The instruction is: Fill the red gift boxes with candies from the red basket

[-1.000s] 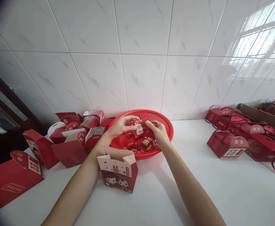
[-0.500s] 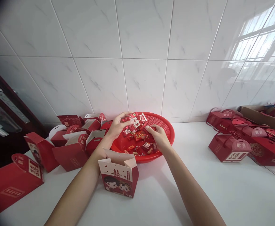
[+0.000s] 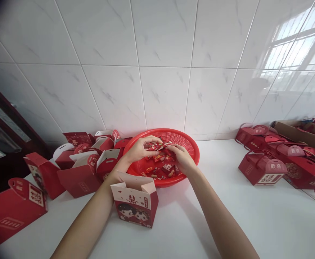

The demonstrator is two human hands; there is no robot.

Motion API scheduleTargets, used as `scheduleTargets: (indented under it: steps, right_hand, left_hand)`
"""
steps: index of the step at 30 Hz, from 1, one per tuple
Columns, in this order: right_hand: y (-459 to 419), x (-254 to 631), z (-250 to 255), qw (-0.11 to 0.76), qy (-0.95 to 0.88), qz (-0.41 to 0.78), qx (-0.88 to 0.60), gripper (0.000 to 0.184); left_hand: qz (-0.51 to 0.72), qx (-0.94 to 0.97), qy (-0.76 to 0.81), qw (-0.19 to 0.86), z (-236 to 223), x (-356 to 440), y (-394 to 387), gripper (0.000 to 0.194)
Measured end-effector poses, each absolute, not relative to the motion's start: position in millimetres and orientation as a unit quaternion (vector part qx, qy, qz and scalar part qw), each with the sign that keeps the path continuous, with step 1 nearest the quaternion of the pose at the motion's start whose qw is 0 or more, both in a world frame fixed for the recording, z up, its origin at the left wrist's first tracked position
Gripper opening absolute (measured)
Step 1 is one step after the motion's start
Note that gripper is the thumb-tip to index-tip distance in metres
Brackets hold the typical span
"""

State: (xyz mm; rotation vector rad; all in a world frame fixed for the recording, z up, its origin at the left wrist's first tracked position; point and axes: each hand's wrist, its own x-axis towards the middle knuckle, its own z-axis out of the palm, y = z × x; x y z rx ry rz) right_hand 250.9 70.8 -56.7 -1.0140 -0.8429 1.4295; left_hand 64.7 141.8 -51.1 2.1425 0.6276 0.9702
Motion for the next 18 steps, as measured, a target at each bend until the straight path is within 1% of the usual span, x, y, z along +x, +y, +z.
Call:
scheduleTargets:
  steps: [2,7,14,18]
  right_hand:
    - [71.1,252.6,-57.1,0.554,-0.366,0.619,-0.419,0.008]
    - [69.5,253.8,-57.3,0.531,-0.414,0.633,-0.381,0.023]
    - [69.4,252.6,-58.5,0.559,-0.377,0.588,-0.446,0.024]
    - [69.0,252.1,-61.0,0.563,-0.394,0.565,-0.456,0.026]
  left_hand:
    - [0.358,0.833,0.225,0.356,-52.0,64.3,143.6,0.036]
    - [0.322,0.848,0.201,0.371,-52.8,63.2,145.4,0.038]
    - [0.299,0.87,0.183,0.347,-48.4,62.5,140.4,0.034]
    - [0.287,0.87,0.174,0.361,-47.3,62.4,138.2,0.03]
